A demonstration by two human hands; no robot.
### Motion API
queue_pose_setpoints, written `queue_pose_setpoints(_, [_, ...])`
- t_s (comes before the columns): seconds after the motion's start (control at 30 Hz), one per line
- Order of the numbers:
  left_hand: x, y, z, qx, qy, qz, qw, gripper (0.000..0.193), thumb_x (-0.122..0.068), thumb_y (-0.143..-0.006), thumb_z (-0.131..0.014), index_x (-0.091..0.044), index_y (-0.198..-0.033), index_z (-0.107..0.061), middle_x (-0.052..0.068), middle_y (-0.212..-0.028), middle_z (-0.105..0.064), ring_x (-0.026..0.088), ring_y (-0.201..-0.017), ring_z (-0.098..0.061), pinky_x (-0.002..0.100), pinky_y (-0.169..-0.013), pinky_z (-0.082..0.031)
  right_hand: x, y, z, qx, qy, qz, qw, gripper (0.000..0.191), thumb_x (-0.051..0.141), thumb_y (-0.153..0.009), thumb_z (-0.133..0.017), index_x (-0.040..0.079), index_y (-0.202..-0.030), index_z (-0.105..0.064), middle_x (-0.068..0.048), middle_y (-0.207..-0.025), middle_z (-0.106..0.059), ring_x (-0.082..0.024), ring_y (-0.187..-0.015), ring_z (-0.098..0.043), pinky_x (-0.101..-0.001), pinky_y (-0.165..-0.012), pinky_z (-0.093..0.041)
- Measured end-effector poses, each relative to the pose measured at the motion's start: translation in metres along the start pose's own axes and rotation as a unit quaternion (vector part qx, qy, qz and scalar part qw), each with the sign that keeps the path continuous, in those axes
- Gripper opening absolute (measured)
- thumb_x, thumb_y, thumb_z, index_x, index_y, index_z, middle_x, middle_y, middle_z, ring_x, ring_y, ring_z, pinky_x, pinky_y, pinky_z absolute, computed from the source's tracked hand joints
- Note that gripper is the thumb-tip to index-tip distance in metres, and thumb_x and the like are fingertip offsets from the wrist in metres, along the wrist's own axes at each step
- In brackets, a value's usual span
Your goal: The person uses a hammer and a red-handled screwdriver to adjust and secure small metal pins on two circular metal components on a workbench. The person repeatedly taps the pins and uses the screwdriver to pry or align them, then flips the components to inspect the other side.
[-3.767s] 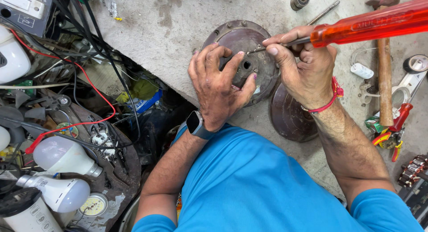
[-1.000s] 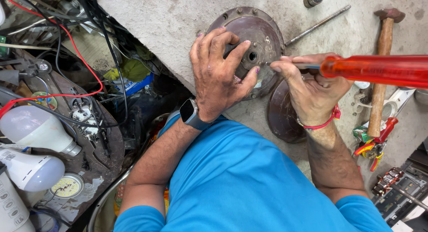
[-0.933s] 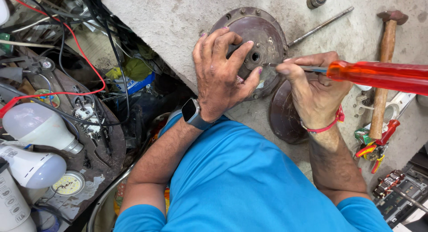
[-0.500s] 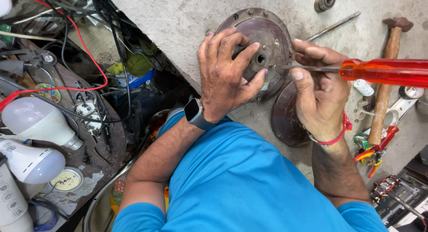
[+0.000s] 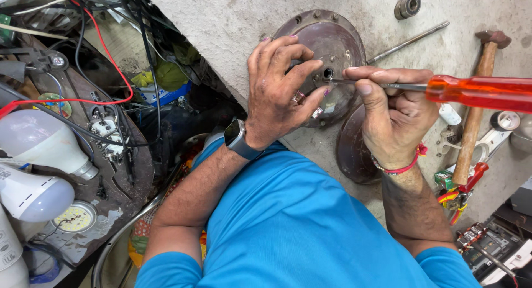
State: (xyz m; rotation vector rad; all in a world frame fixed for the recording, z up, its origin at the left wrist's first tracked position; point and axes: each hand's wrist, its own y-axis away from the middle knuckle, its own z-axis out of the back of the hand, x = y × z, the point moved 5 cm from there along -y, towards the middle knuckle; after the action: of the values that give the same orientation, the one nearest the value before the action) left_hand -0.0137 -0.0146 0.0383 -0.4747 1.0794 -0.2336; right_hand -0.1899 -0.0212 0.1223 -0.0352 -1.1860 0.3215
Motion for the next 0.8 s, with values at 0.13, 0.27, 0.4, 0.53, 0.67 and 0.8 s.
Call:
queue_pose_setpoints(0.13, [0.003, 0.001, -0.001, -0.018, 0.009, 0.003, 1.000, 0.029, -0.027, -0.088, -0.089, -0.015, -0.108, -0.073, 0.003, -0.123, -0.062, 0.028, -0.137, -0.049, 0.059, -0.124, -0.029, -0.008, -0.002, -0.006, 0.012, -0.010, 0.018, 1.000, 0.018, -0.008, -0.116, -0.067, -0.001, -0.121, -0.051, -0.022, -0.112, -0.074, -0.022, -0.107, -0.076, -0.0293, -0.093, -0.064])
queue_pose_setpoints(0.27, [0.005, 0.003, -0.001, -0.018, 0.016, 0.006, 1.000, 0.019, -0.023, -0.088, -0.087, -0.015, -0.101, -0.076, 0.001, -0.119, -0.064, 0.027, -0.137, -0.050, 0.058, -0.124, -0.030, -0.010, -0.002, -0.005, 0.005, 0.012, 0.024, 1.000, 0.019, -0.008, -0.116, -0.068, -0.001, -0.120, -0.051, -0.022, -0.111, -0.074, -0.022, -0.106, -0.077, -0.0273, -0.090, -0.064])
queue_pose_setpoints(0.4, [0.004, 0.003, -0.001, -0.019, 0.015, -0.001, 1.000, 0.017, -0.022, -0.090, -0.086, -0.015, -0.101, -0.077, 0.000, -0.117, -0.065, 0.027, -0.136, -0.049, 0.059, -0.123, -0.030, -0.007, -0.002, -0.005, -0.002, 0.026, 0.026, 0.999, 0.020, -0.008, -0.112, -0.068, -0.001, -0.120, -0.051, -0.022, -0.108, -0.073, -0.021, -0.103, -0.076, -0.0267, -0.088, -0.064])
queue_pose_setpoints(0.53, [0.004, 0.003, -0.001, -0.022, 0.019, -0.001, 1.000, 0.018, -0.022, -0.090, -0.087, -0.014, -0.102, -0.077, 0.000, -0.117, -0.065, 0.027, -0.136, -0.049, 0.059, -0.122, -0.031, -0.005, -0.005, -0.007, 0.004, 0.029, 0.032, 0.999, 0.020, -0.008, -0.109, -0.067, 0.000, -0.119, -0.051, -0.021, -0.111, -0.073, -0.020, -0.102, -0.075, -0.0261, -0.087, -0.063])
queue_pose_setpoints(0.67, [0.004, 0.002, 0.000, -0.022, 0.016, -0.004, 1.000, 0.018, -0.023, -0.090, -0.087, -0.014, -0.102, -0.077, 0.000, -0.117, -0.065, 0.027, -0.135, -0.050, 0.059, -0.122, -0.030, -0.002, -0.008, -0.007, 0.011, 0.051, 0.024, 0.998, 0.019, -0.010, -0.113, -0.070, -0.003, -0.118, -0.053, -0.023, -0.108, -0.075, -0.020, -0.101, -0.076, -0.0229, -0.081, -0.060])
queue_pose_setpoints(0.8, [0.004, 0.002, 0.001, -0.024, 0.018, -0.004, 1.000, 0.018, -0.022, -0.089, -0.087, -0.014, -0.102, -0.077, 0.001, -0.117, -0.065, 0.027, -0.135, -0.050, 0.058, -0.122, -0.031, 0.001, -0.007, -0.008, 0.006, 0.038, 0.020, 0.999, 0.020, -0.009, -0.110, -0.069, -0.002, -0.118, -0.052, -0.022, -0.110, -0.074, -0.019, -0.102, -0.075, -0.0249, -0.085, -0.062])
